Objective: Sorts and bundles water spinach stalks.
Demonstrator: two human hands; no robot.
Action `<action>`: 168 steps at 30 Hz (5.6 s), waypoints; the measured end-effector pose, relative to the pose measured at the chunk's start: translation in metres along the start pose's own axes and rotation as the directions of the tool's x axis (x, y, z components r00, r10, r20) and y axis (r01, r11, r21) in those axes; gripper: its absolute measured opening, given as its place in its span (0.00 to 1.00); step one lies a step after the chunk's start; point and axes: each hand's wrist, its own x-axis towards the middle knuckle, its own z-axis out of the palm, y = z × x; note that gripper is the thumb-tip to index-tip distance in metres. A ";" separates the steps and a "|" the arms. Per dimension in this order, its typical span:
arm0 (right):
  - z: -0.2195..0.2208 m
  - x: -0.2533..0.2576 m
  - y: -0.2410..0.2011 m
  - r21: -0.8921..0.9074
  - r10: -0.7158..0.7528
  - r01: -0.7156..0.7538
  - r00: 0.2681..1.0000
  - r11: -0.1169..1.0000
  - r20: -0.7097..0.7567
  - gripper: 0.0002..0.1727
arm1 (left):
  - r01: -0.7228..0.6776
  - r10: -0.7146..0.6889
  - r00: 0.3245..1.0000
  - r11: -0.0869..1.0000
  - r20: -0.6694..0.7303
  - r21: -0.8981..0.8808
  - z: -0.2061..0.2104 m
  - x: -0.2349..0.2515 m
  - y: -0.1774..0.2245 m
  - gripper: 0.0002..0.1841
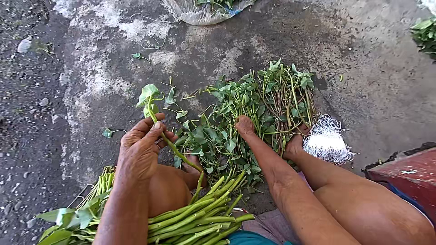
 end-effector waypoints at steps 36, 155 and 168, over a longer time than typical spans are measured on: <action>-0.019 -0.178 -0.156 0.265 -0.753 0.946 0.309 0.184 -0.581 0.11 | -0.095 0.091 0.995 0.992 -0.048 -0.089 0.002 -0.004 -0.011 0.10; -0.098 -0.166 -0.112 0.090 -0.851 0.896 0.442 0.435 -0.283 0.10 | -0.047 0.041 0.999 0.915 -0.025 -0.400 0.007 -0.003 0.007 0.08; -0.064 -0.180 -0.146 0.026 -0.839 0.997 0.073 0.070 -0.539 0.13 | -0.018 0.061 0.993 0.927 0.104 -0.375 0.014 -0.005 0.006 0.08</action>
